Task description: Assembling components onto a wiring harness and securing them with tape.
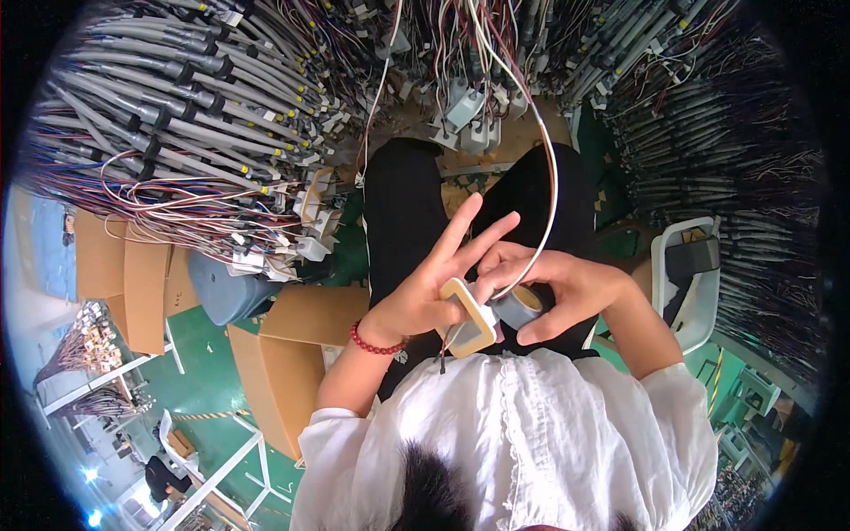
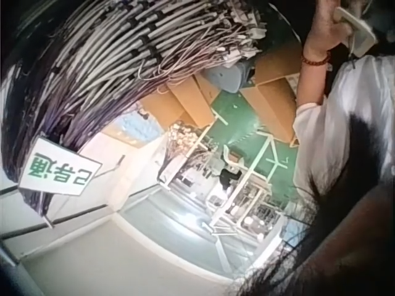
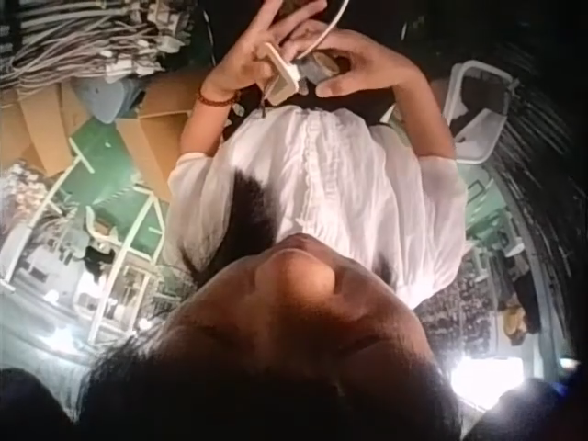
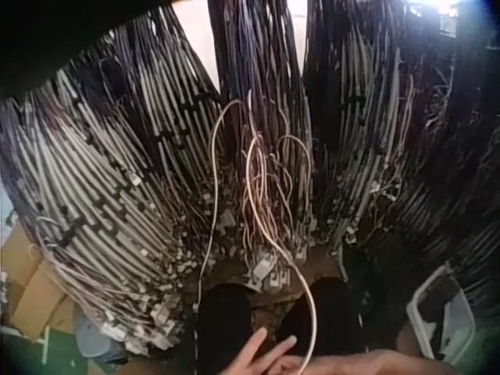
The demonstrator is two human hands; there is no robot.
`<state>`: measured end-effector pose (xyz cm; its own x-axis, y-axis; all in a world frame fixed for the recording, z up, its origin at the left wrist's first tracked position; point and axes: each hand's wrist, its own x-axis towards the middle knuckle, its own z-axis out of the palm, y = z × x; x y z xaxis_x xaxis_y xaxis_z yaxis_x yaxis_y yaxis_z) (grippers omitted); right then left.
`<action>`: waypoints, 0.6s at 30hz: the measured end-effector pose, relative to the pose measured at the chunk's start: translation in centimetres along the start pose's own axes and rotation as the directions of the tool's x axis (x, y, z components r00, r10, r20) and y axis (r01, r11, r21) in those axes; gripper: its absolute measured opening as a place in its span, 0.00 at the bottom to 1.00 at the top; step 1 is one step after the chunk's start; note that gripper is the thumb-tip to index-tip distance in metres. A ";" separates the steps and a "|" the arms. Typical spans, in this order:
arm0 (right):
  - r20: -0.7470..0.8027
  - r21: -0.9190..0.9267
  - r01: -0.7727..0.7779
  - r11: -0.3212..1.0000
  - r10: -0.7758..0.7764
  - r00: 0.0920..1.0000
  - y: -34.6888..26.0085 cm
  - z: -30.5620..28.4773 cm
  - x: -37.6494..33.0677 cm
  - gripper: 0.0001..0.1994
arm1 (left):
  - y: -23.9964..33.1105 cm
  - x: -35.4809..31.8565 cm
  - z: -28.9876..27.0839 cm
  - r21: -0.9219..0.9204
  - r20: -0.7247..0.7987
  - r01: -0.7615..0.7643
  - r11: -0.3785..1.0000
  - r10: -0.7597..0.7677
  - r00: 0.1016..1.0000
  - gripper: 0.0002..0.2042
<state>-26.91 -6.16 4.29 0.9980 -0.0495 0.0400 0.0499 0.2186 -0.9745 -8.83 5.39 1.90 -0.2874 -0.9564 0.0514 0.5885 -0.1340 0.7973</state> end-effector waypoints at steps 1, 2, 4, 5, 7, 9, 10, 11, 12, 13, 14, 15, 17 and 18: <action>0.006 -0.009 0.048 0.999 -0.048 0.999 0.0 0.0 0.0 0.29 | -0.1 0.0 0.1 -0.059 -0.026 0.007 0.998 -0.008 1.000 0.52; 0.005 -0.011 0.051 0.999 -0.051 0.999 -0.2 0.1 -0.2 0.29 | -0.3 -0.1 0.3 -0.117 -0.053 0.012 0.993 -0.018 0.998 0.51; -0.170 0.124 -0.166 0.978 0.185 0.968 -0.9 0.4 -0.5 0.31 | -0.3 -0.4 0.2 0.097 -0.117 0.025 0.995 -0.013 0.993 0.44; -0.174 0.122 -0.163 0.979 0.182 0.968 -1.2 0.4 -0.5 0.31 | 0.1 -0.9 0.1 0.353 -0.154 0.087 0.932 -0.034 0.987 0.42; -0.270 0.079 -0.230 0.970 0.243 0.932 -1.4 0.6 -1.0 0.33 | -0.3 -1.9 0.3 0.496 -0.171 0.063 0.866 0.026 0.985 0.29; -0.287 0.105 -0.245 0.964 0.266 0.920 -0.9 0.6 -1.1 0.35 | 0.7 -1.9 0.7 0.569 -0.240 0.074 0.819 0.080 0.968 0.18; -0.319 0.093 -0.293 0.952 0.307 0.897 -1.0 0.5 -1.1 0.34 | 0.9 -2.1 0.4 0.567 -0.236 0.074 0.820 0.075 0.969 0.18; -0.351 0.082 -0.341 0.937 0.347 0.869 -1.1 0.4 -1.1 0.33 | 1.1 -2.4 0.3 0.575 -0.268 0.123 0.809 0.045 0.962 0.17; -0.346 0.060 -0.355 0.933 0.353 0.869 -1.4 0.4 -1.1 0.30 | 1.2 -2.7 0.4 0.585 -0.309 0.172 0.792 0.022 0.951 0.15; -0.342 0.059 -0.353 0.934 0.351 0.871 -1.9 0.4 -1.0 0.30 | 1.3 -2.7 0.7 0.599 -0.319 0.153 0.786 0.059 0.946 0.14; -0.331 -0.037 -0.252 0.967 0.226 0.916 -2.5 0.4 -1.0 0.30 | 1.2 -2.8 0.9 0.506 -0.349 0.170 0.846 0.020 0.937 0.13; -0.307 -0.129 -0.144 0.981 0.099 0.947 -3.0 0.4 -0.9 0.29 | 1.2 -3.1 1.0 0.404 -0.374 0.185 0.896 -0.023 0.927 0.12; -0.160 -0.340 -0.033 0.940 -0.023 0.987 -3.5 -0.2 -1.0 0.30 | 1.4 -3.0 1.1 0.395 -0.352 0.167 0.904 -0.019 0.936 0.12; -0.118 -0.339 -0.024 0.940 -0.017 0.993 -3.7 -0.3 -1.1 0.30 | 1.7 -2.9 1.3 0.223 -0.357 0.208 0.952 -0.119 0.927 0.13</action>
<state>-28.24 -7.17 7.81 0.9853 -0.1678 0.0307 0.0098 -0.1241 -0.9922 -7.97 8.25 3.93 -0.0662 -0.9629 -0.2617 0.3320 -0.2685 0.9042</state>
